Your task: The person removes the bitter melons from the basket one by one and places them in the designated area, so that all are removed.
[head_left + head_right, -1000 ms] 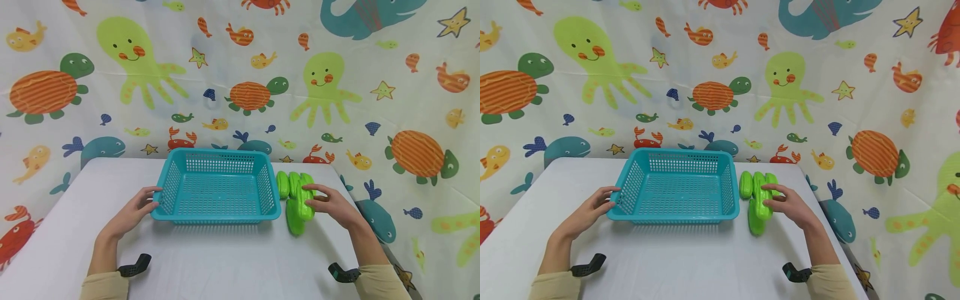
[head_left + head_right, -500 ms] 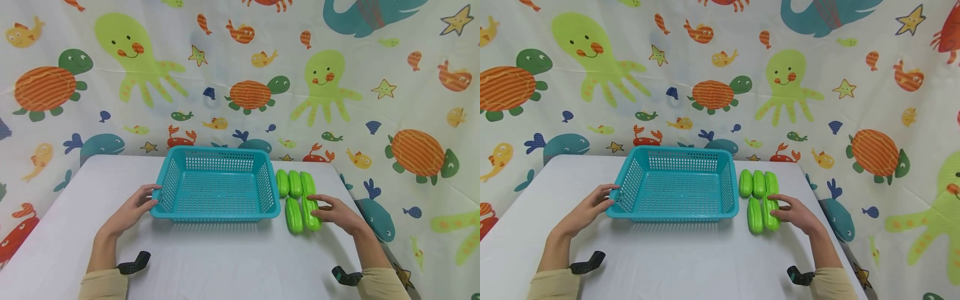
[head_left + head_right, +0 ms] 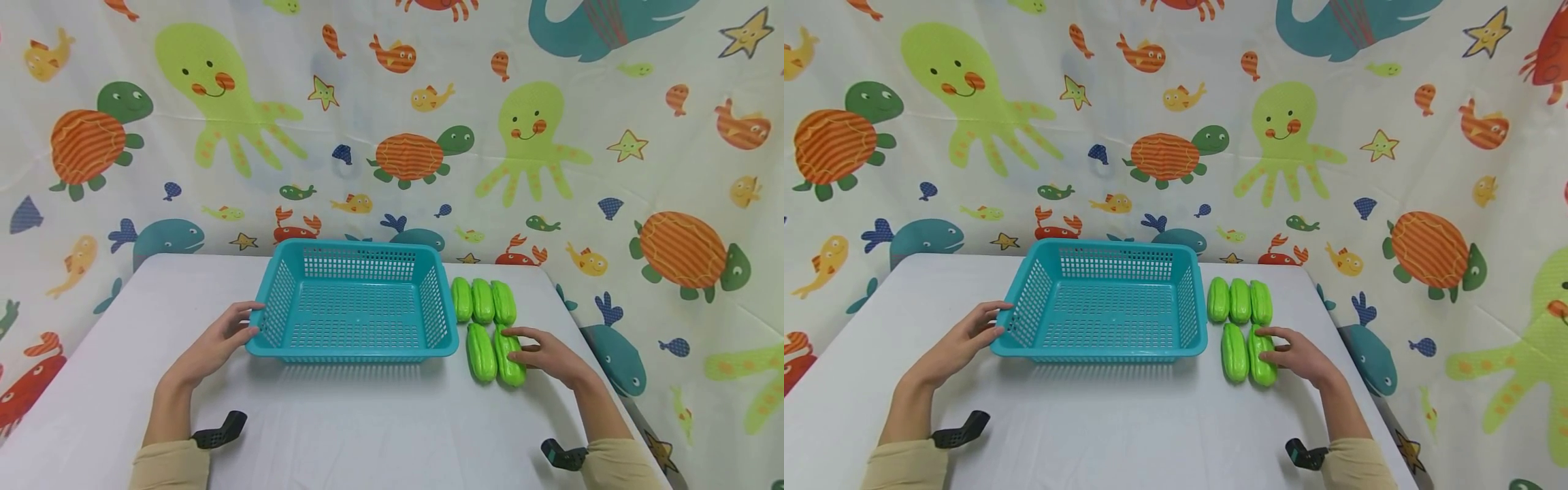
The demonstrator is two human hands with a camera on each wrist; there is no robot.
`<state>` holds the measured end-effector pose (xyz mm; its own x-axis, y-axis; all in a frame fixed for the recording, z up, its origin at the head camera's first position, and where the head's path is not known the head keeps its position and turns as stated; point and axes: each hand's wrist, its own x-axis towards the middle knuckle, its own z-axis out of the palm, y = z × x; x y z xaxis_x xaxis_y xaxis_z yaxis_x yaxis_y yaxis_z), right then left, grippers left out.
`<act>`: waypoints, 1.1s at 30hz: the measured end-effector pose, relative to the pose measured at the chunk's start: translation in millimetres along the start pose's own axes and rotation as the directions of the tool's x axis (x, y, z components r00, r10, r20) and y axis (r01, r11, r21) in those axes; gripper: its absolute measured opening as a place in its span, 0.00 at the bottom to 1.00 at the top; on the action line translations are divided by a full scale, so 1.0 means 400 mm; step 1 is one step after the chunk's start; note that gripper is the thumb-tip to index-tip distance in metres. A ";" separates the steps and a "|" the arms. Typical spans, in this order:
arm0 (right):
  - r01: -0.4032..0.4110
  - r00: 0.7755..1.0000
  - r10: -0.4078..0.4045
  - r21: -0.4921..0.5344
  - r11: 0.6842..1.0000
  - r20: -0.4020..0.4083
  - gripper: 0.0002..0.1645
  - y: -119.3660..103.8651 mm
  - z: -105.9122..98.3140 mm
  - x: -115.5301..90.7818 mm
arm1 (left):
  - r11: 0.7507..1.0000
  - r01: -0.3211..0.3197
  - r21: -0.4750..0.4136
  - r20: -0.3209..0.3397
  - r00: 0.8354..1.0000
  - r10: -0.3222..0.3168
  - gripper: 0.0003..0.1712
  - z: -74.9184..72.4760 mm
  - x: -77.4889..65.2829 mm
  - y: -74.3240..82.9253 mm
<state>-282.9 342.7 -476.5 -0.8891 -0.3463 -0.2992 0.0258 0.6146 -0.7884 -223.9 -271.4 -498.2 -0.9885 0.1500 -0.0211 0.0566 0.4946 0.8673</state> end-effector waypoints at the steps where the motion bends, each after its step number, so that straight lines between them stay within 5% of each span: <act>1: -0.006 1.000 0.006 0.005 1.000 -0.001 0.34 0.001 0.001 0.001 | 1.000 0.000 -0.003 0.000 1.000 0.000 0.33 0.001 0.000 0.000; 33: -0.023 0.999 0.025 0.066 0.998 -0.026 0.35 0.030 -0.004 0.009 | 1.000 0.000 -0.029 0.009 1.000 0.000 0.33 -0.005 -0.007 0.010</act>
<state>-286.5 350.1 -486.3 -0.8996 -0.3127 -0.3049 0.0766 0.5742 -0.8151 -221.3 -271.4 -493.8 -0.9871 0.1581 -0.0257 0.0522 0.4696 0.8813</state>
